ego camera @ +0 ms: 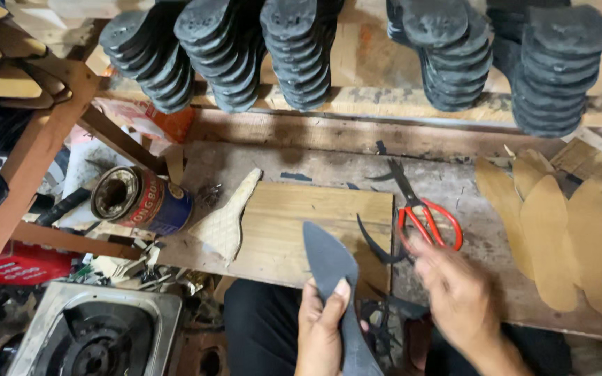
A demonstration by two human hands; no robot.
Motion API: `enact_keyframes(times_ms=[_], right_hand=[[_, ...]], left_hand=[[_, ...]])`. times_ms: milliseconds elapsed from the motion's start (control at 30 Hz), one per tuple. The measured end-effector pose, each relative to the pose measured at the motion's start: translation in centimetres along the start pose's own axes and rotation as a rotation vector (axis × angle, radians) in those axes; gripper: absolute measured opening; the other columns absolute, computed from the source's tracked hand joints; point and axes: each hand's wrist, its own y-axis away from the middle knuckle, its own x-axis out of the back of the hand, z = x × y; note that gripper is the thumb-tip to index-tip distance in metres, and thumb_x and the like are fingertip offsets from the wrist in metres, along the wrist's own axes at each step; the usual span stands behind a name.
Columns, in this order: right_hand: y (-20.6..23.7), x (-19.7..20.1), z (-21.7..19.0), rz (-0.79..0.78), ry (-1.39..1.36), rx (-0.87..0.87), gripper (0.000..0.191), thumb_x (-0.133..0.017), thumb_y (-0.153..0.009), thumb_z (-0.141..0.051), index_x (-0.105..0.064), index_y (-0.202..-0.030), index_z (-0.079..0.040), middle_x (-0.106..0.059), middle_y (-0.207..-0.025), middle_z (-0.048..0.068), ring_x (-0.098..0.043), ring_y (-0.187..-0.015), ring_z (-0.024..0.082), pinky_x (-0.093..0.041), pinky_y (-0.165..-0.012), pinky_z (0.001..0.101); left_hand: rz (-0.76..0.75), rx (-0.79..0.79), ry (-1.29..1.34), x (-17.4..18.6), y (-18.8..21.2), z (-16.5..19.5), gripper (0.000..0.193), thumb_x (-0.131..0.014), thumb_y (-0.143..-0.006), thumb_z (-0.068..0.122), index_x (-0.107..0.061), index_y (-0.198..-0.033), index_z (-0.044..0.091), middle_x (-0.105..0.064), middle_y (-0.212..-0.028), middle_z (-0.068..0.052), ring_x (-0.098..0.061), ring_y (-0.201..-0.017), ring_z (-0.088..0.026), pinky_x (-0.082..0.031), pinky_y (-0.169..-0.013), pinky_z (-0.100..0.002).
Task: The person trims the edges of black shoe sole pieces using a red utility knife and red-handled scissors. They repeatedly pick up sole pieces from a shelf, trim along marked lines, and place the trimmed pieces back on the shelf.
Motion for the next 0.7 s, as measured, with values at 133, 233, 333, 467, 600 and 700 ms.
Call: enact_keyframes(times_ms=[133,233,333,467,600,700], right_hand=[[4.1,-2.7,-0.6,-0.021,-0.076,0.245,0.031,-0.065,-0.093,-0.011,-0.07,-0.123,-0.005,-0.076,-0.099,0.01,-0.077,-0.088,0.021,-0.058,-0.075,0.0304],[4.9,-3.6,-1.5,0.011,-0.081,0.248,0.031,-0.067,-0.092,-0.011,-0.071,-0.122,-0.005,-0.075,-0.097,0.01,-0.077,-0.087,0.02,-0.059,-0.073,0.0301],[5.2,-3.4,-1.4,-0.008,-0.139,0.265,0.032,-0.067,-0.092,-0.01,-0.07,-0.123,-0.002,-0.075,-0.097,0.011,-0.078,-0.086,0.02,-0.06,-0.073,0.0294],[6.1,-3.4,-0.3,-0.064,-0.201,0.228,0.033,-0.065,-0.094,-0.01,-0.068,-0.125,0.001,-0.076,-0.098,0.012,-0.077,-0.082,0.017,-0.062,-0.071,0.0277],[6.6,-3.6,0.5,-0.061,-0.27,0.152,0.032,-0.064,-0.094,-0.009,-0.068,-0.125,0.001,-0.077,-0.099,0.012,-0.076,-0.078,0.016,-0.062,-0.068,0.0271],[6.6,-3.6,0.6,-0.059,-0.296,0.186,0.033,-0.063,-0.095,-0.008,-0.067,-0.125,0.002,-0.077,-0.1,0.012,-0.078,-0.077,0.016,-0.063,-0.069,0.0266]], left_hand=[[0.039,0.008,0.025,1.4,-1.3,-1.9,0.029,-0.068,-0.092,0.013,-0.055,-0.117,0.006,-0.068,-0.085,-0.008,-0.062,-0.058,-0.013,-0.053,-0.047,-0.029],[0.027,-0.006,0.032,0.6,-0.6,-2.2,0.03,-0.067,-0.091,0.011,-0.054,-0.117,0.005,-0.072,-0.088,-0.01,-0.066,-0.061,-0.014,-0.054,-0.048,-0.029],[0.001,-0.026,0.053,-0.5,-0.2,-1.8,0.031,-0.067,-0.091,0.01,-0.052,-0.119,0.004,-0.072,-0.087,-0.013,-0.066,-0.061,-0.016,-0.055,-0.048,-0.029],[0.009,-0.041,0.031,-0.9,-0.1,-1.8,0.033,-0.067,-0.092,0.009,-0.051,-0.12,0.004,-0.071,-0.087,-0.013,-0.066,-0.06,-0.016,-0.054,-0.048,-0.029],[0.02,-0.027,0.01,-0.6,0.3,-2.4,0.034,-0.067,-0.09,0.008,-0.052,-0.12,0.005,-0.071,-0.091,-0.01,-0.064,-0.061,-0.013,-0.054,-0.047,-0.029],[-0.075,-0.179,0.033,-0.6,0.3,-2.5,0.033,-0.068,-0.096,0.006,-0.052,-0.125,0.001,-0.072,-0.105,-0.011,-0.068,-0.083,-0.011,-0.059,-0.07,-0.027]])
